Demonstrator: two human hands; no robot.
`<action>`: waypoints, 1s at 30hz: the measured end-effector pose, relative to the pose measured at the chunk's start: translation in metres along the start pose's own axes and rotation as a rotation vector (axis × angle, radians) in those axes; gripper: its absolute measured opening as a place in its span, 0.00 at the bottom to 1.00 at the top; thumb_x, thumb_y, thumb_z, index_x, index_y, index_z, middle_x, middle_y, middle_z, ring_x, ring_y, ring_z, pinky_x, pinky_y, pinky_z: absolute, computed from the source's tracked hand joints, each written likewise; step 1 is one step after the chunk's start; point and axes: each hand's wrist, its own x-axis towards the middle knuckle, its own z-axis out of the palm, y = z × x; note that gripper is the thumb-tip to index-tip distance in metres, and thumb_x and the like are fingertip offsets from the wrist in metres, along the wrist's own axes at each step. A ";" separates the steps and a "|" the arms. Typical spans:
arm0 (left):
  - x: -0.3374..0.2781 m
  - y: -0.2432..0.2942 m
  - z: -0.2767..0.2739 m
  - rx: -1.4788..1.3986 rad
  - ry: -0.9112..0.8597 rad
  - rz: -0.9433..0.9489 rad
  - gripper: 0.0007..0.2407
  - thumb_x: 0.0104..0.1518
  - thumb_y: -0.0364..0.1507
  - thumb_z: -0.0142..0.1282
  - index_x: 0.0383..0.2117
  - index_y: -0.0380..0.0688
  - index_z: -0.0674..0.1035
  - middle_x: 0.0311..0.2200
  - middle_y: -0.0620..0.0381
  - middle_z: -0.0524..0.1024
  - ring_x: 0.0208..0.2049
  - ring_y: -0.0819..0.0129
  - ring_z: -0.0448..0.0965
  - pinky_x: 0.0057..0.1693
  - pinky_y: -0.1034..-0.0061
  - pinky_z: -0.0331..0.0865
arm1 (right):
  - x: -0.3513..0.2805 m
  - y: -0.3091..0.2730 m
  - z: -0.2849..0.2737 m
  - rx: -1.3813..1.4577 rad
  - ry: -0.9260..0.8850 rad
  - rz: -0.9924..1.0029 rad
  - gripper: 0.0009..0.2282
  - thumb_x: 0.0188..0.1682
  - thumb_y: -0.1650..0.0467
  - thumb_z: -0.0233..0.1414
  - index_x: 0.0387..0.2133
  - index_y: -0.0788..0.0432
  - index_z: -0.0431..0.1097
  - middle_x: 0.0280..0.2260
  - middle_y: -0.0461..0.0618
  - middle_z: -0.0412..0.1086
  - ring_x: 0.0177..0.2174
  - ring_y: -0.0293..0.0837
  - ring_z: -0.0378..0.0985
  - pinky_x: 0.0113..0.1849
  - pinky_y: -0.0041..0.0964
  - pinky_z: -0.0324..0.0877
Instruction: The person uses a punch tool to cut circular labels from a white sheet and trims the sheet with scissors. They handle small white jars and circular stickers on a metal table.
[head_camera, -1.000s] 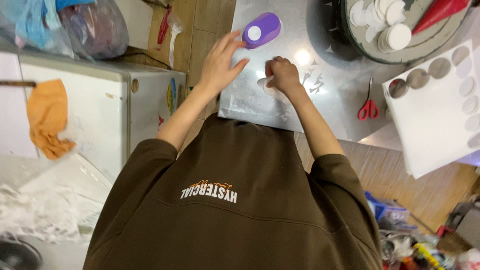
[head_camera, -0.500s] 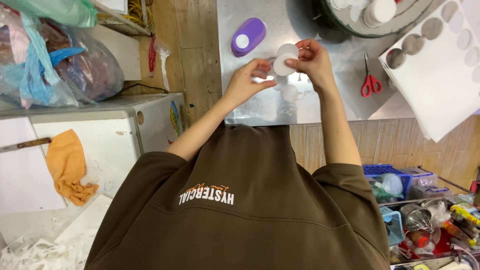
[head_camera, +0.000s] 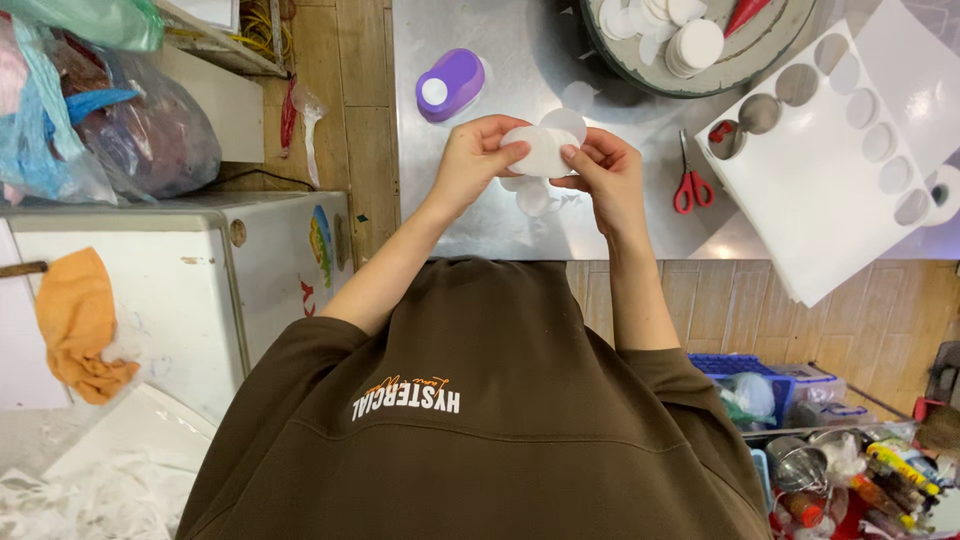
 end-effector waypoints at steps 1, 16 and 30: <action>-0.003 0.002 0.003 -0.023 0.004 -0.009 0.12 0.62 0.26 0.59 0.50 0.34 0.78 0.41 0.52 0.83 0.41 0.73 0.84 0.46 0.79 0.80 | -0.002 -0.002 -0.004 -0.006 0.015 -0.018 0.11 0.52 0.73 0.57 0.46 0.67 0.73 0.37 0.52 0.78 0.34 0.39 0.83 0.35 0.34 0.82; -0.016 0.006 0.070 -0.103 0.135 0.142 0.14 0.66 0.22 0.55 0.57 0.35 0.74 0.50 0.51 0.80 0.46 0.72 0.83 0.51 0.75 0.82 | -0.012 -0.028 -0.049 0.019 -0.036 -0.141 0.12 0.52 0.76 0.58 0.47 0.70 0.72 0.40 0.56 0.79 0.37 0.41 0.83 0.38 0.36 0.83; -0.007 0.013 0.101 0.000 0.345 0.233 0.08 0.60 0.20 0.63 0.41 0.37 0.77 0.39 0.59 0.78 0.37 0.79 0.81 0.44 0.84 0.74 | 0.003 -0.011 -0.054 0.092 -0.010 -0.163 0.10 0.53 0.75 0.58 0.46 0.68 0.72 0.40 0.56 0.78 0.38 0.41 0.82 0.39 0.38 0.83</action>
